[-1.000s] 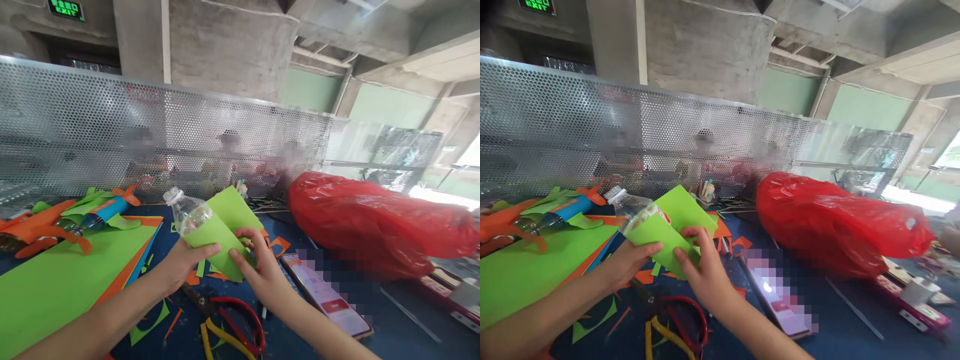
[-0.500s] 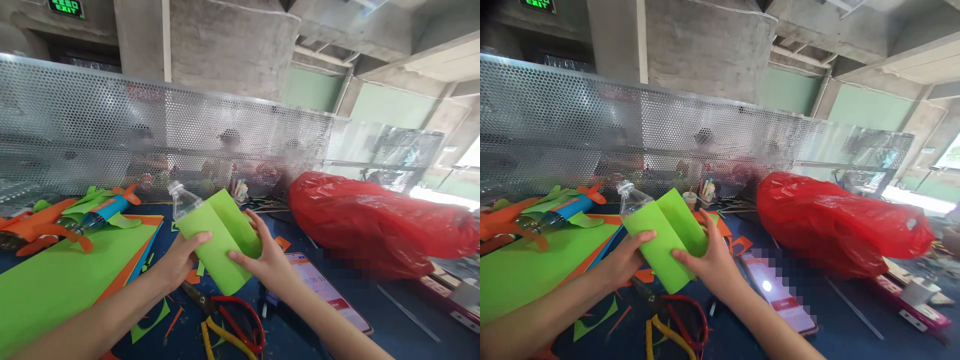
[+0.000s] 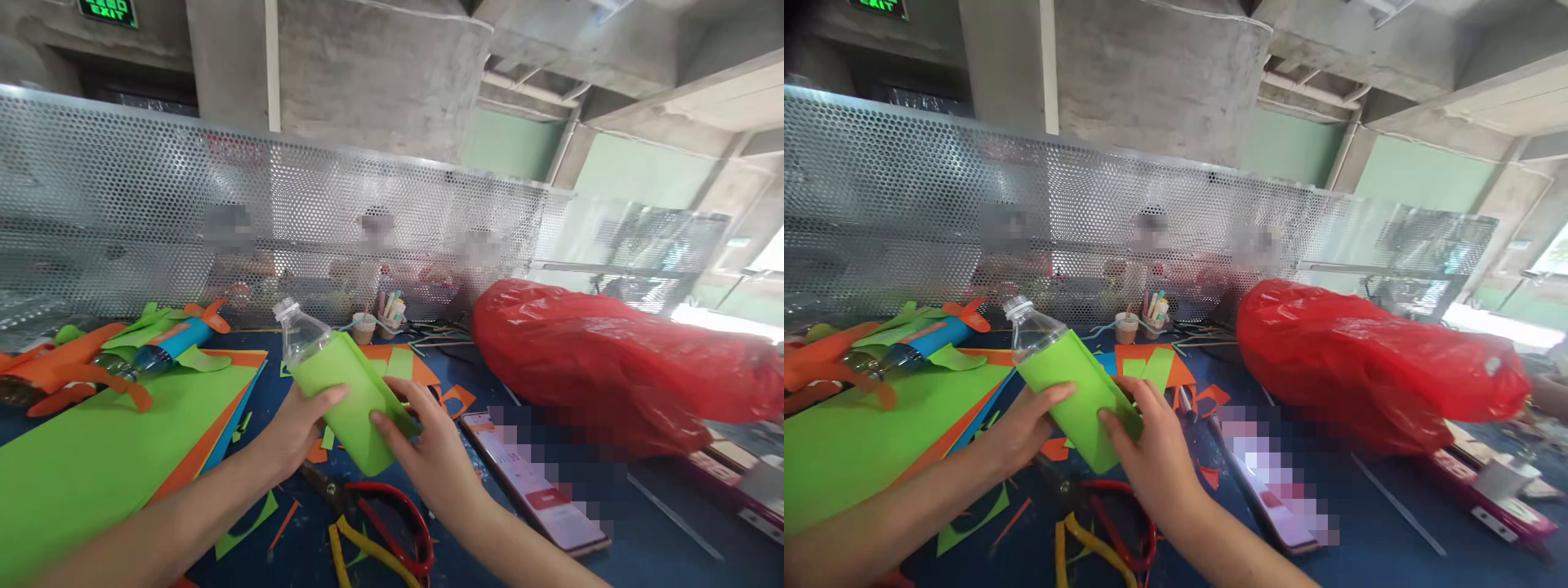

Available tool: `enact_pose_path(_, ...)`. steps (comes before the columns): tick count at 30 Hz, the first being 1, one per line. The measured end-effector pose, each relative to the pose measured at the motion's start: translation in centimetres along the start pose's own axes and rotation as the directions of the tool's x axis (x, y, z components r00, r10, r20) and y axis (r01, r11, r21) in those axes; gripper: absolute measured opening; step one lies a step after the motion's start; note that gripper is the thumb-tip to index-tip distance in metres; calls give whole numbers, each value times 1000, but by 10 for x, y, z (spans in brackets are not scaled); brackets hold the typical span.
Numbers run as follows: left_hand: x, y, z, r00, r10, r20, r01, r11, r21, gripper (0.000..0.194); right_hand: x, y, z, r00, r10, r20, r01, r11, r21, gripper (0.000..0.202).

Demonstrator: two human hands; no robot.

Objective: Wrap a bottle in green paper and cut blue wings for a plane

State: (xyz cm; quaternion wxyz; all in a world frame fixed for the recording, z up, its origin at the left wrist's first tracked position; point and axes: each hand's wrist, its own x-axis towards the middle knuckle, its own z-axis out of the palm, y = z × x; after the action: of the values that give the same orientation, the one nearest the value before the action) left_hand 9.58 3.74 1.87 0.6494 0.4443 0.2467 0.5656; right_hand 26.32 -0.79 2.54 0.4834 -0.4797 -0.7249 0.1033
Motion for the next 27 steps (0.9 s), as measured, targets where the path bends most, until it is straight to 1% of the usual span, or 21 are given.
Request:
enact_pose_path(2,-2,1,3,1000,2,0,-2,1000,0,51,0,0,1,998,-48,-37,47,999,-27,14)
enact_pose_path(3,-4,1,5,1000,1,1,-1,1000,0,51,0,1,1,997,-59,-52,57,998,-32,12)
enact_pose_path(6,-9,1,11,1000,5,-3,-5,1000,-3,50,1,1,1,996,-68,-57,65,996,-62,12)
enact_pose_path(9,-13,-1,17,999,12,-32,-13,1000,-8,49,-2,1,1,988,-142,-60,133,981,-141,13)
enact_pose_path(12,-17,-2,21,998,19,-66,-21,1000,-17,52,-5,-1,1,964,-255,-71,234,947,-219,18)
enact_pose_path(15,-19,-2,23,996,24,-81,-26,999,-29,55,-5,-2,0,943,-330,-49,304,912,-274,22)
enact_pose_path(18,-21,-1,25,998,29,-54,-31,999,-39,55,-5,-1,-3,913,-407,-28,372,859,-352,22)
enact_pose_path(20,-22,-1,27,999,28,-33,-29,999,-40,58,-7,0,-5,882,-470,17,431,794,-429,24)
enact_pose_path(22,-24,0,29,997,29,-73,-32,999,-44,63,-10,1,-5,847,-525,81,495,724,-480,27)
enact_pose_path(24,-26,0,30,987,31,-158,-41,997,-61,68,-13,0,-6,822,-554,127,540,690,-483,30)
enact_pose_path(25,-27,-1,30,981,27,-193,-42,996,-73,69,-14,-2,-5,822,-554,134,546,696,-467,32)
enact_pose_path(27,-27,0,30,976,19,-217,-41,994,-98,68,-15,-6,-5,836,-536,117,531,736,-420,32)
